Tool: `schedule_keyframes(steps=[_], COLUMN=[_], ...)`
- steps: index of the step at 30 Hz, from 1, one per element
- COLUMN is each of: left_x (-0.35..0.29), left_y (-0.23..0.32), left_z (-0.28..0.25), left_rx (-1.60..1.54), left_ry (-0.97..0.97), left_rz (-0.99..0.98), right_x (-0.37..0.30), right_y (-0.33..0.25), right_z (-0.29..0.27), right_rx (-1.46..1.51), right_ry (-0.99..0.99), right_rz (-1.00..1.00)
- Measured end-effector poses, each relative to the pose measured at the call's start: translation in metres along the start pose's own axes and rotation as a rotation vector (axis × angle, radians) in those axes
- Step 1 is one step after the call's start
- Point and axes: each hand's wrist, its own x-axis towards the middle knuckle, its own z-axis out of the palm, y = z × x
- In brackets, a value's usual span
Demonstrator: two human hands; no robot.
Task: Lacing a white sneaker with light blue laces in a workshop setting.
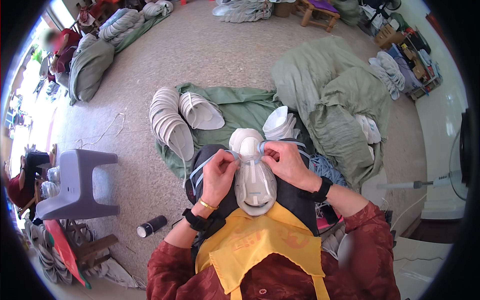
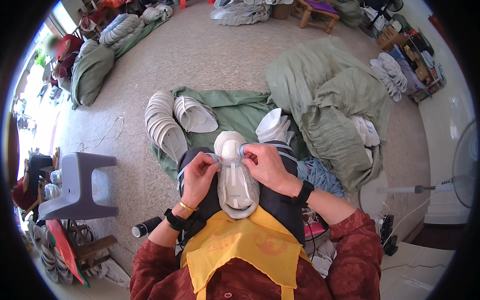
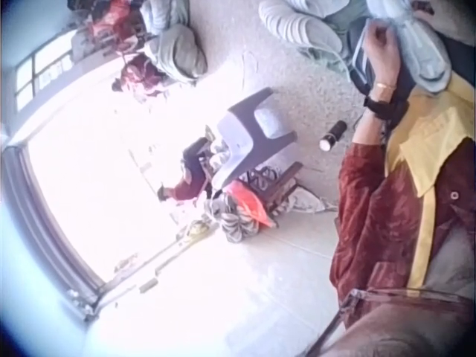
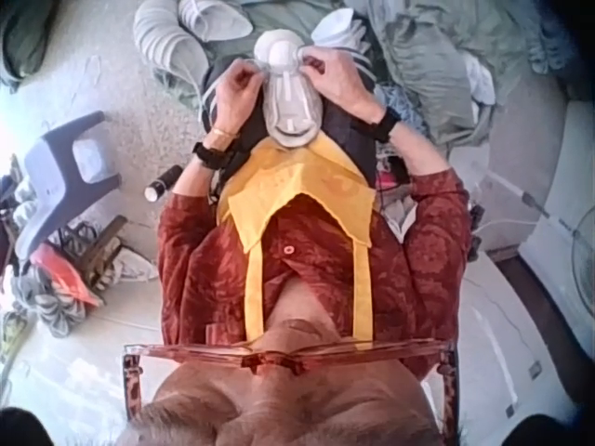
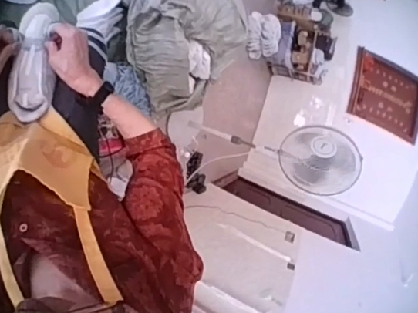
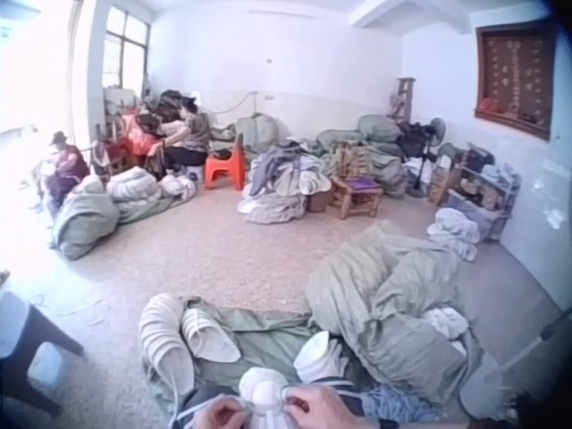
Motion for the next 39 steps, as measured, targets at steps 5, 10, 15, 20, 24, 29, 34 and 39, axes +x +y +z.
schedule_keyframes(steps=[5, 10, 15, 20, 24, 29, 34, 39], left_x=[0.003, 0.005, 0.006, 0.006, 0.005, 0.004, 0.007, 0.008], left_y=[0.0, 0.004, -0.004, -0.002, 0.009, 0.024, 0.023, 0.024], left_z=[0.004, 0.008, 0.006, 0.008, 0.009, 0.015, 0.019, 0.017], left_rx=[-0.092, -0.186, -0.079, 0.01, 0.159, 0.346, 0.457, 0.333], left_ry=[0.0, 0.006, 0.024, 0.071, 0.071, 0.043, 0.068, 0.072], left_rz=[-0.014, -0.006, 0.034, 0.05, 0.105, 0.211, 0.337, 0.15], right_x=[0.0, 0.001, 0.001, 0.001, 0.001, 0.002, 0.005, 0.011], right_y=[0.004, 0.001, 0.001, 0.004, 0.003, 0.004, 0.001, 0.012], right_z=[-0.001, -0.001, 0.0, 0.0, 0.0, 0.0, 0.002, 0.0], right_rx=[-0.033, -0.036, -0.014, -0.024, -0.009, 0.018, 0.0, 0.058], right_ry=[-0.019, -0.008, 0.001, -0.011, -0.001, 0.007, 0.001, 0.005], right_rz=[0.026, 0.018, 0.015, 0.011, 0.016, 0.038, 0.038, 0.07])
